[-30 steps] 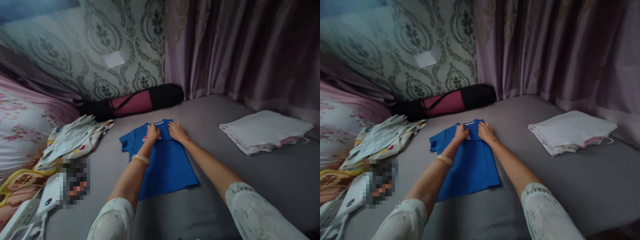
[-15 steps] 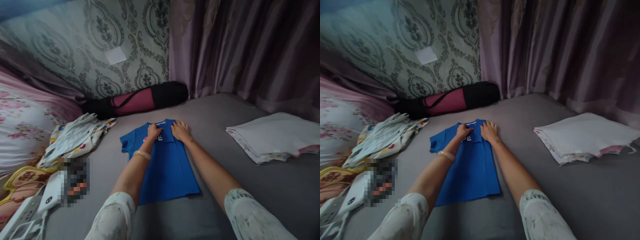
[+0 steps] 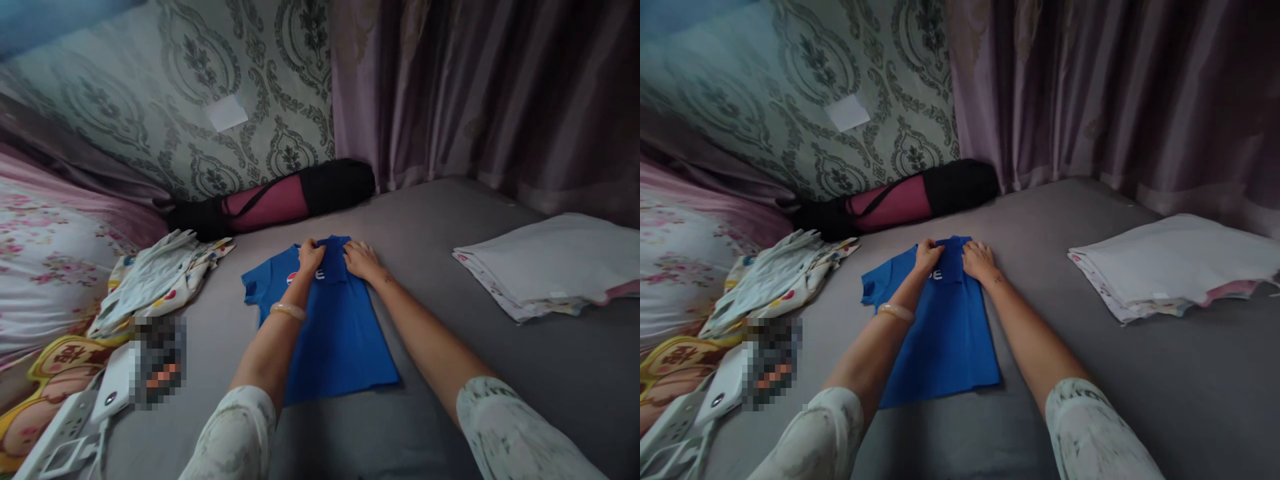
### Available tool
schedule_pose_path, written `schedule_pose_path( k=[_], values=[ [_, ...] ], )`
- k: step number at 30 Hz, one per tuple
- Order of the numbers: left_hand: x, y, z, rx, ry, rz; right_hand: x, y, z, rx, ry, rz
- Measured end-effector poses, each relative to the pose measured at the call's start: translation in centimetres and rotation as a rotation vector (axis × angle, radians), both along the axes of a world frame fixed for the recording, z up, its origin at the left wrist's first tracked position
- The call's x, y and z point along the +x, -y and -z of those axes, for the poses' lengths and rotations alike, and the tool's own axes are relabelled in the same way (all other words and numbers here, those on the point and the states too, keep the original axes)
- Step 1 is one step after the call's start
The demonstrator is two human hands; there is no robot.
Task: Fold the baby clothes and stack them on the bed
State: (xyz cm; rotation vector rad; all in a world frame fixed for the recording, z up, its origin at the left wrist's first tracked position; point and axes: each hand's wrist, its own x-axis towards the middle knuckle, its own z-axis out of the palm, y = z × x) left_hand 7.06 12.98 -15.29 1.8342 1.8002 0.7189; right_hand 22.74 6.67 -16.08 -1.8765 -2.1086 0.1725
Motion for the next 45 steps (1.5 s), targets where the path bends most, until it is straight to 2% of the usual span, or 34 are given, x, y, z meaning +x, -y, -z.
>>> schedule_pose_path(
  k=[2, 6, 11, 17, 26, 32, 38, 45],
  values=[
    [0.5, 0.8, -0.5, 0.096, 0.049, 0.029, 0.0, 0.0, 0.0, 0.001, 0.0, 0.011],
    [1.5, 2.6, -0.6, 0.26, 0.08, 0.189, 0.0, -0.1, 0.1, -0.016, -0.005, 0.018],
    [2.1, 4.3, 0.6, 0.261, -0.028, 0.356, 0.4, -0.5, 0.4, -0.046, -0.025, 0.019],
    [2.4, 5.0, 1.6, 0.319, -0.111, 0.508, 0.8, -1.0, 0.7, -0.067, -0.051, 0.026],
    [3.2, 5.2, 1.6, 0.302, -0.175, 0.513, 1.3, -2.0, 0.7, -0.045, -0.039, 0.036],
    [3.8, 5.7, 1.0, 0.251, -0.342, 0.504, 2.1, -3.5, 1.2, -0.038, -0.202, 0.036],
    [3.2, 6.1, 0.6, 0.25, -0.389, 0.507, 2.5, -4.2, 2.2, 0.039, -0.333, 0.014],
    [1.4, 7.5, 0.4, 0.202, -0.315, 0.446, 2.4, -3.9, 2.6, 0.066, -0.242, 0.001]
  ],
)
